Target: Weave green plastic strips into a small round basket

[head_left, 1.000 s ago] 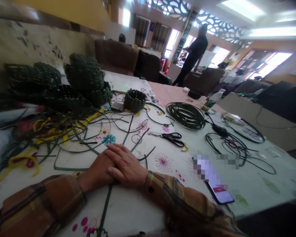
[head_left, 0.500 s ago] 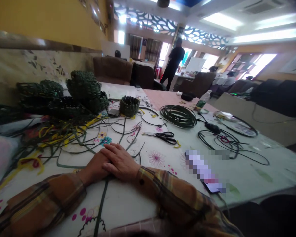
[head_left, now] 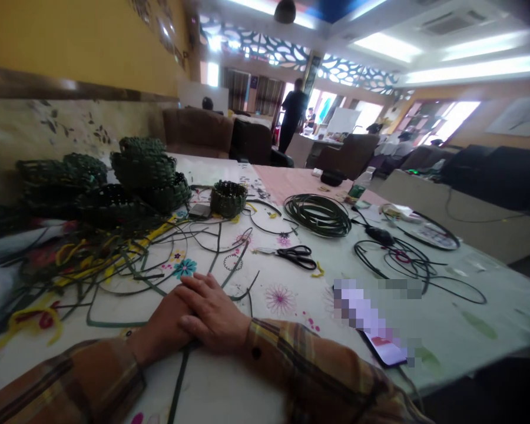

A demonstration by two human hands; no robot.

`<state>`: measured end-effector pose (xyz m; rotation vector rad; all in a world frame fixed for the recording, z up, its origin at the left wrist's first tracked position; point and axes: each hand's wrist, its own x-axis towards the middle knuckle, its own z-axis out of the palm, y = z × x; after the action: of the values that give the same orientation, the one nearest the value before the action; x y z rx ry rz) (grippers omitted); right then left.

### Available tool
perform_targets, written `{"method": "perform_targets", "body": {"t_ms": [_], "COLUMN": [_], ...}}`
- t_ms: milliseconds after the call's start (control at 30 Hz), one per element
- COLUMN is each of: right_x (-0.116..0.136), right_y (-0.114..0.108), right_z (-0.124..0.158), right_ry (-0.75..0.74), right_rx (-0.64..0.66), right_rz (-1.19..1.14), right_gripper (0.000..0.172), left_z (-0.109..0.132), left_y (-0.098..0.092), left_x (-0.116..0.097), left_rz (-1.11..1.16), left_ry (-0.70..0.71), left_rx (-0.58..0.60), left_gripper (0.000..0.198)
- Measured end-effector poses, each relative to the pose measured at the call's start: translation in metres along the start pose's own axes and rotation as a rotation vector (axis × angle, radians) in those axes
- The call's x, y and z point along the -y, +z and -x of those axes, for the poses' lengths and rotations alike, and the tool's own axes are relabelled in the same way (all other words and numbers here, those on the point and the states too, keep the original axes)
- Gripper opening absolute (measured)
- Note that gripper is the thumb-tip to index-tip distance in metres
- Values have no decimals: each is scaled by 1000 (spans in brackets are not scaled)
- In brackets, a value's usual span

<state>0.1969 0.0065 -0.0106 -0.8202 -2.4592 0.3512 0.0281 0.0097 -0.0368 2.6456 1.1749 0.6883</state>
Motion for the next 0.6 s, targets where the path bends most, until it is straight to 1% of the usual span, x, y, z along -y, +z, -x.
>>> {"method": "perform_targets", "body": {"t_ms": [67, 167, 300, 367, 400, 433, 533, 567, 600], "right_x": [-2, -3, -1, -3, -6, -9, -25, -31, -36], "right_y": [2, 2, -5, -12, -16, -21, -35, -39, -42], "right_z": [-1, -4, -3, 0, 2, 4, 8, 9, 10], "right_ry": [-17, -9, -36, -47, -32, 0, 149, 195, 227], "right_rx": [-9, -8, 30, 0, -51, -138, -496, -605, -686], "right_rz": [13, 33, -15, -92, -139, -182, -266, -279, -283], "right_gripper": [51, 48, 46, 43, 43, 43, 42, 43, 44], "left_z": [-3, -6, -7, -8, -9, -10, -12, -13, -13], "left_y": [-3, -7, -8, -10, -11, -13, -18, -20, -20], "left_x": [-3, -6, -5, -5, -6, -7, -10, -10, -9], "left_rz": [42, 113, 86, 56, 49, 34, 28, 30, 33], "left_ry": [-27, -56, 20, 40, 42, 50, 79, 78, 74], "left_rx": [-4, -7, -6, -16, -19, 3, 101, 120, 131], "left_gripper": [48, 42, 35, 36, 37, 37, 38, 40, 45]}}
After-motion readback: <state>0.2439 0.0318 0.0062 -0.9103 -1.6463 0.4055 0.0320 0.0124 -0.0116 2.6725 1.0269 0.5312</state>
